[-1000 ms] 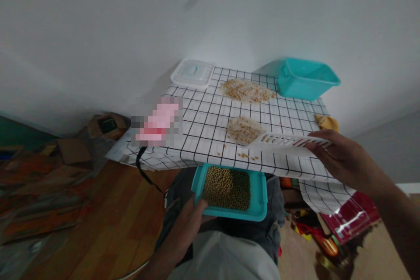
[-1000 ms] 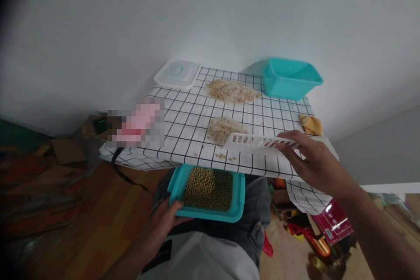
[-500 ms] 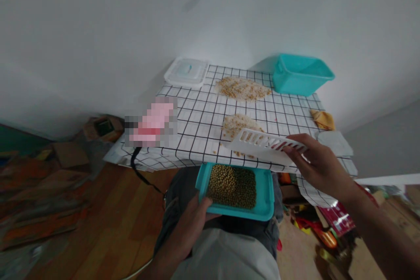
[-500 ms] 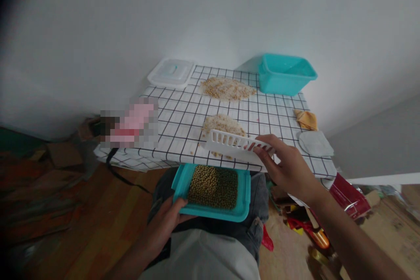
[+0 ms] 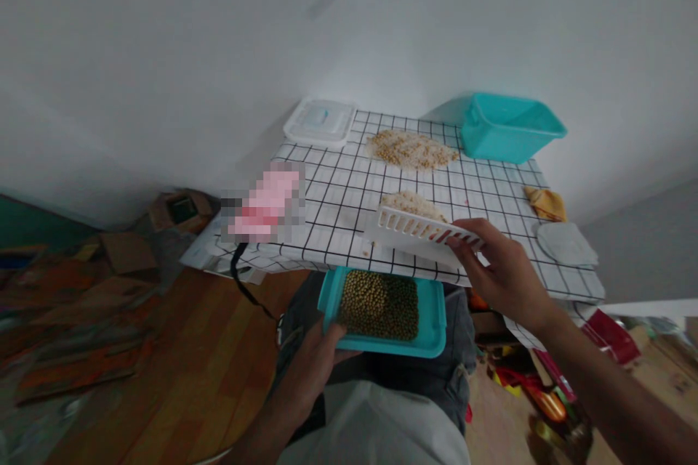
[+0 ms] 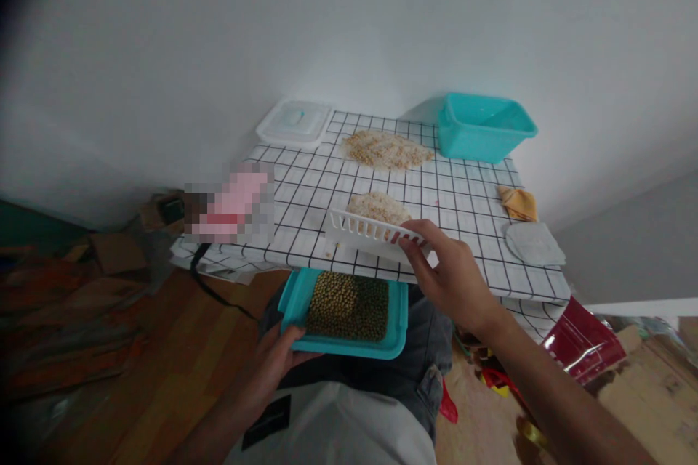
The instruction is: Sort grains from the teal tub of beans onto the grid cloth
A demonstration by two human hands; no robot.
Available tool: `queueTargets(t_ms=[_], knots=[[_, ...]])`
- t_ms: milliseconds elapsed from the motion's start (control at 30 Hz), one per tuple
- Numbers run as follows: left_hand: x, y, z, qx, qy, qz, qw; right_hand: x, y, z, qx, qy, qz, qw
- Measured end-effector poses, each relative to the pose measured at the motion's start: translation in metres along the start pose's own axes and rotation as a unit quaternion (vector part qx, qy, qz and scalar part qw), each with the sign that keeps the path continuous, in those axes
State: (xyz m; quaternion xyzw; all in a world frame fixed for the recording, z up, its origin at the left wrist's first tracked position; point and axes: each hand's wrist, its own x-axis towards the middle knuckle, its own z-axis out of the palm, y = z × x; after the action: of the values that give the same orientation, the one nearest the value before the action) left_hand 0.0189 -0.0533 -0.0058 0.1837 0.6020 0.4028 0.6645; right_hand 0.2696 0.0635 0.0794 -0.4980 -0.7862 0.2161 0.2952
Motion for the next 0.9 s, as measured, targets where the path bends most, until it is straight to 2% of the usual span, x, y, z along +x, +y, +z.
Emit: queueTargets(t_ms=[133,300,500,600,700,767,900], knots=[[0.002,-0.001,-0.01,0.002,0.009,0.014,1.0,0.0,-0.006,0.005,-0.005,-0.014,-0.013,1.0],[0.014,-0.017,-0.024,0.012,0.014,0.034,0.999,-0.004,-0.011,0.008,-0.005,-0.032,-0.02,0.999],[0.02,-0.027,-0.029,0.009,0.015,0.052,0.999,-0.02,-0.016,-0.001,0.003,-0.084,-0.035,0.996],[0.021,-0.028,-0.028,0.005,0.012,0.055,0.998,-0.029,-0.013,-0.01,-0.023,-0.07,-0.027,0.997],[0.02,-0.026,-0.026,0.001,0.015,0.049,0.999,-0.03,-0.008,-0.013,-0.04,-0.02,0.005,0.999],[0.019,-0.022,-0.025,0.0,0.017,0.038,0.999,-0.026,-0.008,-0.01,-0.038,0.005,0.019,0.999],[0.012,-0.01,-0.019,0.008,0.02,0.013,1.0,-0.011,-0.013,0.004,-0.005,-0.018,-0.001,1.0]])
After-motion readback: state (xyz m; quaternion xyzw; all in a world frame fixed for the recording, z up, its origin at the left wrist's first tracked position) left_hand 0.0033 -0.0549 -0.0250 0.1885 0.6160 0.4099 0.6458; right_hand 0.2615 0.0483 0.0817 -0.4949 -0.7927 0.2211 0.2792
